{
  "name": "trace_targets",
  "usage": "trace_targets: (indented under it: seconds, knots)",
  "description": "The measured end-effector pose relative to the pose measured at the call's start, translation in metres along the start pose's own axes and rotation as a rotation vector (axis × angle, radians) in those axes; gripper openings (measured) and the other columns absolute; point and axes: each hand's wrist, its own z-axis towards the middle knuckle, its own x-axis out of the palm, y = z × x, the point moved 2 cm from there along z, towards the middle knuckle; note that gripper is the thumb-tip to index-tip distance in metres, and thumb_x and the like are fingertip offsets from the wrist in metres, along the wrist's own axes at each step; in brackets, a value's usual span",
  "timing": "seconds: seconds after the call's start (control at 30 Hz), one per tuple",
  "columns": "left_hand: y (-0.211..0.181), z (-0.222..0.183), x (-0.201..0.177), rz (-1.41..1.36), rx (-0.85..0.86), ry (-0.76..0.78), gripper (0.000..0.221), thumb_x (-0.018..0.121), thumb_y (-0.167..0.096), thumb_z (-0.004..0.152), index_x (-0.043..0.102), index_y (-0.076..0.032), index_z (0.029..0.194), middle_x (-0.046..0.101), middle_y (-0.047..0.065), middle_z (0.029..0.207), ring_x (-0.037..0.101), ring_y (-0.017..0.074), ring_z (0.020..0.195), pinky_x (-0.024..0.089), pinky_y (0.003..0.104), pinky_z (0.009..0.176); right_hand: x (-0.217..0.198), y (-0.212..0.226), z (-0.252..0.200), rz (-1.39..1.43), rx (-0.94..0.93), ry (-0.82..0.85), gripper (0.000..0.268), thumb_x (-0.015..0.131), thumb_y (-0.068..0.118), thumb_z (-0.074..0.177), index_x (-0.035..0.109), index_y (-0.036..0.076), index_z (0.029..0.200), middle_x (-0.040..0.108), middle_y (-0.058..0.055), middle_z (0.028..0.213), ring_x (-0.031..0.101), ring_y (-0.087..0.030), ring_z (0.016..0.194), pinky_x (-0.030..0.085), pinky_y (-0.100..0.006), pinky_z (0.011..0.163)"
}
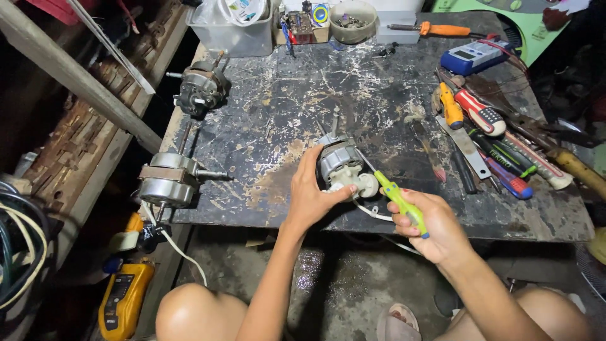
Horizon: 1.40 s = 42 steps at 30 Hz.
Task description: Disassembling the housing of an electric motor using a screwdriver as a pry tool on a workbench.
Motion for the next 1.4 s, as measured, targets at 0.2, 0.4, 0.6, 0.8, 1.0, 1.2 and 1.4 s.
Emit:
trace_targets:
  seconds: [0.2, 0.4, 0.6, 0.8, 1.0, 1.2, 1.4]
  knots:
    - [0.002, -0.001, -0.001, 0.002, 0.009, 0.001, 0.099, 0.092, -0.036, 0.057, 0.048, -0.008, 0.142, 0.053, 0.024, 0.14, 0.051, 0.0486, 0.133, 0.039, 0.057, 0.112, 0.014, 0.001, -0.019, -1.067, -0.626, -0.171, 0.034, 0.065, 0.011, 0.093, 0.071, 0.002, 0.125, 0.074, -0.021, 0.084, 0.07, -0.029, 0.058, 0.052, -0.038, 0.048]
    - [0.005, -0.001, 0.0, 0.005, 0.027, -0.003, 0.098, 0.093, -0.038, 0.058, 0.049, -0.009, 0.141, 0.053, 0.023, 0.139, 0.051, 0.0476, 0.133, 0.04, 0.057, 0.111, 0.025, -0.006, -0.029, -1.77, -1.408, -0.433, 0.026, 0.064, 0.019, 0.097, 0.073, 0.014, 0.121, 0.057, -0.003, 0.084, 0.061, -0.018, 0.068, 0.052, -0.025, 0.052]
    - [0.001, 0.002, -0.008, 0.08, 0.057, 0.056, 0.099, 0.093, -0.045, 0.06, 0.051, -0.004, 0.139, 0.054, 0.025, 0.135, 0.051, 0.0478, 0.131, 0.037, 0.058, 0.112, 0.01, 0.006, -0.011, -1.425, -0.825, -0.328, 0.041, 0.073, 0.027, 0.087, 0.073, 0.015, 0.126, 0.074, -0.016, 0.084, 0.072, -0.04, 0.078, 0.055, -0.049, 0.064]
    - [-0.016, 0.033, -0.022, 0.369, 0.383, -0.239, 0.032, 0.079, -0.032, 0.087, 0.069, -0.008, 0.105, 0.051, 0.01, 0.108, 0.055, 0.0332, 0.102, 0.046, 0.044, 0.091, 0.001, 0.025, -0.005, -1.375, -0.694, -0.309, 0.023, 0.064, 0.032, 0.094, 0.079, 0.019, 0.105, 0.074, -0.015, 0.079, 0.071, -0.042, 0.082, 0.054, -0.048, 0.071]
    - [0.035, 0.11, -0.006, -0.019, -0.002, 0.204, 0.038, 0.06, -0.044, 0.1, 0.077, -0.013, 0.112, 0.073, 0.013, 0.113, 0.065, 0.0324, 0.117, 0.046, 0.046, 0.102, 0.008, 0.027, -0.007, -1.365, -0.77, -0.27, 0.024, 0.064, 0.027, 0.093, 0.078, 0.017, 0.109, 0.075, -0.013, 0.081, 0.072, -0.039, 0.08, 0.054, -0.045, 0.07]
    - [-0.015, 0.077, -0.002, 0.143, 0.035, 0.424, 0.044, 0.04, -0.028, 0.095, 0.074, 0.0, 0.102, 0.07, 0.03, 0.106, 0.061, 0.05, 0.109, 0.043, 0.054, 0.098, 0.015, 0.025, -0.016, -1.57, -1.202, -0.375, 0.02, 0.073, 0.027, 0.091, 0.075, 0.018, 0.108, 0.062, -0.001, 0.077, 0.068, -0.024, 0.071, 0.054, -0.032, 0.058]
    - [0.029, 0.12, -0.006, -0.413, -0.463, 0.51, 0.062, 0.046, -0.039, 0.073, 0.078, -0.004, 0.114, 0.073, 0.02, 0.106, 0.064, 0.0306, 0.096, 0.051, 0.038, 0.097, 0.01, 0.02, 0.0, -1.504, -1.212, -0.368, 0.032, 0.077, 0.032, 0.088, 0.074, 0.015, 0.114, 0.063, -0.004, 0.08, 0.069, -0.029, 0.07, 0.056, -0.04, 0.056]
